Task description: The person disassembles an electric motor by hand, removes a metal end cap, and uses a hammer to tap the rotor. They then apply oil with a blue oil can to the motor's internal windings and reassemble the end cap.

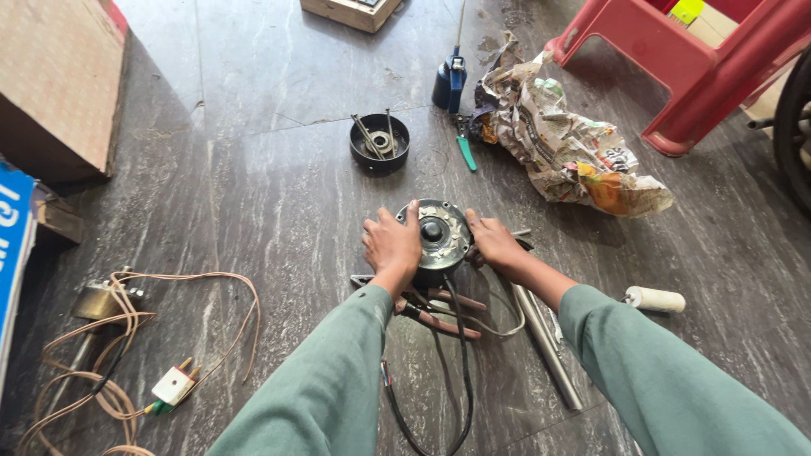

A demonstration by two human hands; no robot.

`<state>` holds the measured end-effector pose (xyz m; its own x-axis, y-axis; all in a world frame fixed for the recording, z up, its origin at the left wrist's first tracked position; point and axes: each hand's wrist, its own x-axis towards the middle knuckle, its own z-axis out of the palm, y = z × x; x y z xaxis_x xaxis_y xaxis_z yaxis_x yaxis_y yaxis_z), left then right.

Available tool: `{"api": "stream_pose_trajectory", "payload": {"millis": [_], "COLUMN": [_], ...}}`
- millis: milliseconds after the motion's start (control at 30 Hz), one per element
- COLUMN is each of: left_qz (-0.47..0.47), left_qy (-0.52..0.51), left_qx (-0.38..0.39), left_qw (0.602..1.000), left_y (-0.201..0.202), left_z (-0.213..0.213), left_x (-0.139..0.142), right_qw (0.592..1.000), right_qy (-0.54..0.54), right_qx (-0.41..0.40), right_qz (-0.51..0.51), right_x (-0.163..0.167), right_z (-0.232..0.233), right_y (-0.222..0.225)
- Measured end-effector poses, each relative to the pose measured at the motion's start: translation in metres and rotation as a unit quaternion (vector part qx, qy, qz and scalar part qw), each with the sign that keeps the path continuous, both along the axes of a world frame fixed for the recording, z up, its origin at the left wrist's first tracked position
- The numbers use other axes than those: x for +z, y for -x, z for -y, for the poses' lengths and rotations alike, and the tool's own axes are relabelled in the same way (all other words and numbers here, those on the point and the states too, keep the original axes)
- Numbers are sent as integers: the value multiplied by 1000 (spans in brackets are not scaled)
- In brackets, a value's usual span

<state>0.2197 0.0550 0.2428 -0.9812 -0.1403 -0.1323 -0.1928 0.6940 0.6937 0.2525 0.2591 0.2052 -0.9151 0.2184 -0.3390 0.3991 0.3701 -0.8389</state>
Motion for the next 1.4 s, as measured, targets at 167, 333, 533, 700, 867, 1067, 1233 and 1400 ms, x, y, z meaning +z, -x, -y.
{"api": "stream_pose_trajectory", "payload": {"millis": [167, 333, 533, 700, 867, 1067, 1233, 1400], "left_qz": [-40, -73, -160, -108, -68, -222, -359, -348], "left_qy": [49, 42, 90, 148, 212, 276, 374, 391], "left_qx": [-30, -72, -241, -332, -377, -398, -524, -574], "left_qw": [998, 994, 953, 925, 899, 846, 676, 630], "left_y": [-1, 11, 21, -2, -31, -26, 30, 48], "left_z": [-4, -6, -7, -27, -52, -58, -14, 16], "left_x": [3, -11, -5, 31, 48, 13, 9, 26], "right_qw": [995, 996, 991, 994, 978, 942, 940, 980], "right_qy": [54, 48, 108, -9, -108, -248, -237, -137], "right_qx": [-19, -12, 66, 108, 128, 169, 165, 99], "right_qz": [76, 71, 33, -22, -123, -153, -184, -108], "right_x": [7, -1, -21, -32, -16, -11, -27, -9], "right_z": [4, -1, -37, -45, -31, -26, 26, 66], "right_y": [18, 20, 13, -11, -41, -37, -8, -9]}}
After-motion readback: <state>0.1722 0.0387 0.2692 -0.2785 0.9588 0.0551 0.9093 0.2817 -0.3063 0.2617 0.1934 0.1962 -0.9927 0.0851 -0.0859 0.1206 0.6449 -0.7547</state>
